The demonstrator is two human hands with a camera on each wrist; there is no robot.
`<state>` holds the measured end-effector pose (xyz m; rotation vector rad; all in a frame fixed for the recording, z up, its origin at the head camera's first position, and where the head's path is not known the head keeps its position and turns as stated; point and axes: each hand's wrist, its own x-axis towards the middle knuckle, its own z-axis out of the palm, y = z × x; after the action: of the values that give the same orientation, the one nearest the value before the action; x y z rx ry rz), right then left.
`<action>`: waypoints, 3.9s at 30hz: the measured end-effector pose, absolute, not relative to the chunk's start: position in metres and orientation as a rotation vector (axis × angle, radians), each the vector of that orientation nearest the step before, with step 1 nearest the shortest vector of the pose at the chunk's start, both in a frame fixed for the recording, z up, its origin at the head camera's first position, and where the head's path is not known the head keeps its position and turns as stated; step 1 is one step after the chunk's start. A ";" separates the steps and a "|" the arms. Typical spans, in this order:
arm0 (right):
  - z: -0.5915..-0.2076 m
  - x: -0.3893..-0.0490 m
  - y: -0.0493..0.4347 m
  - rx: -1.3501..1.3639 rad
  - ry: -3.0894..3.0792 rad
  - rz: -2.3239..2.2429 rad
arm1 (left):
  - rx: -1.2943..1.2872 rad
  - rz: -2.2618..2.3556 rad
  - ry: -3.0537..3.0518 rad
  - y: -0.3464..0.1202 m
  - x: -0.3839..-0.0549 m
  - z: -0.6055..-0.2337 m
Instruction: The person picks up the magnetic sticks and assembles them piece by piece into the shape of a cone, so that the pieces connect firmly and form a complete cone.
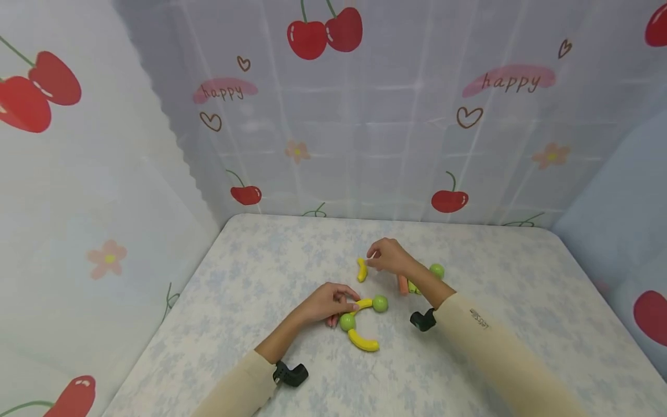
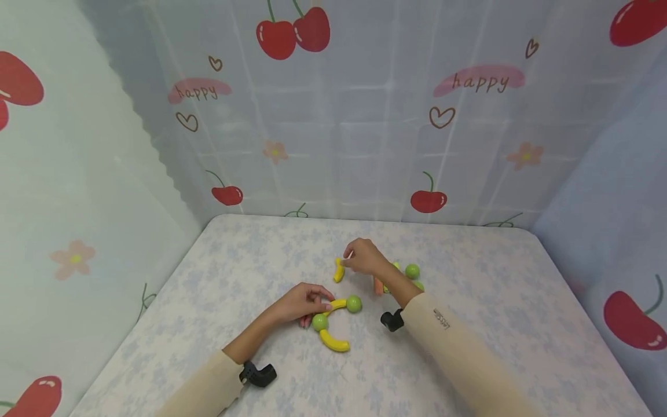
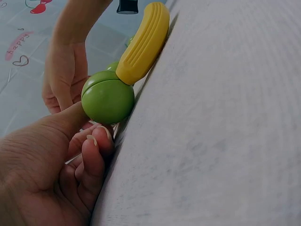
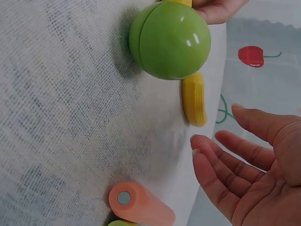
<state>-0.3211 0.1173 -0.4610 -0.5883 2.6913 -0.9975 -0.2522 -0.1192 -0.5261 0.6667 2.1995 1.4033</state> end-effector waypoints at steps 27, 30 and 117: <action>-0.474 -0.326 0.096 -0.414 2.821 -0.851 | 0.673 1.422 2.189 -0.120 -0.252 -0.528; -0.475 -0.322 0.103 -0.452 2.812 -0.914 | 0.665 1.424 2.181 -0.119 -0.252 -0.529; -0.470 -0.144 0.118 -0.857 2.621 -0.834 | 1.214 0.807 2.320 -0.050 -0.297 -0.487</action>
<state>-0.1436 0.1176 -0.4703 -0.8574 2.6212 -0.8338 -0.2968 -0.0496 -0.4867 1.2137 2.3202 0.8067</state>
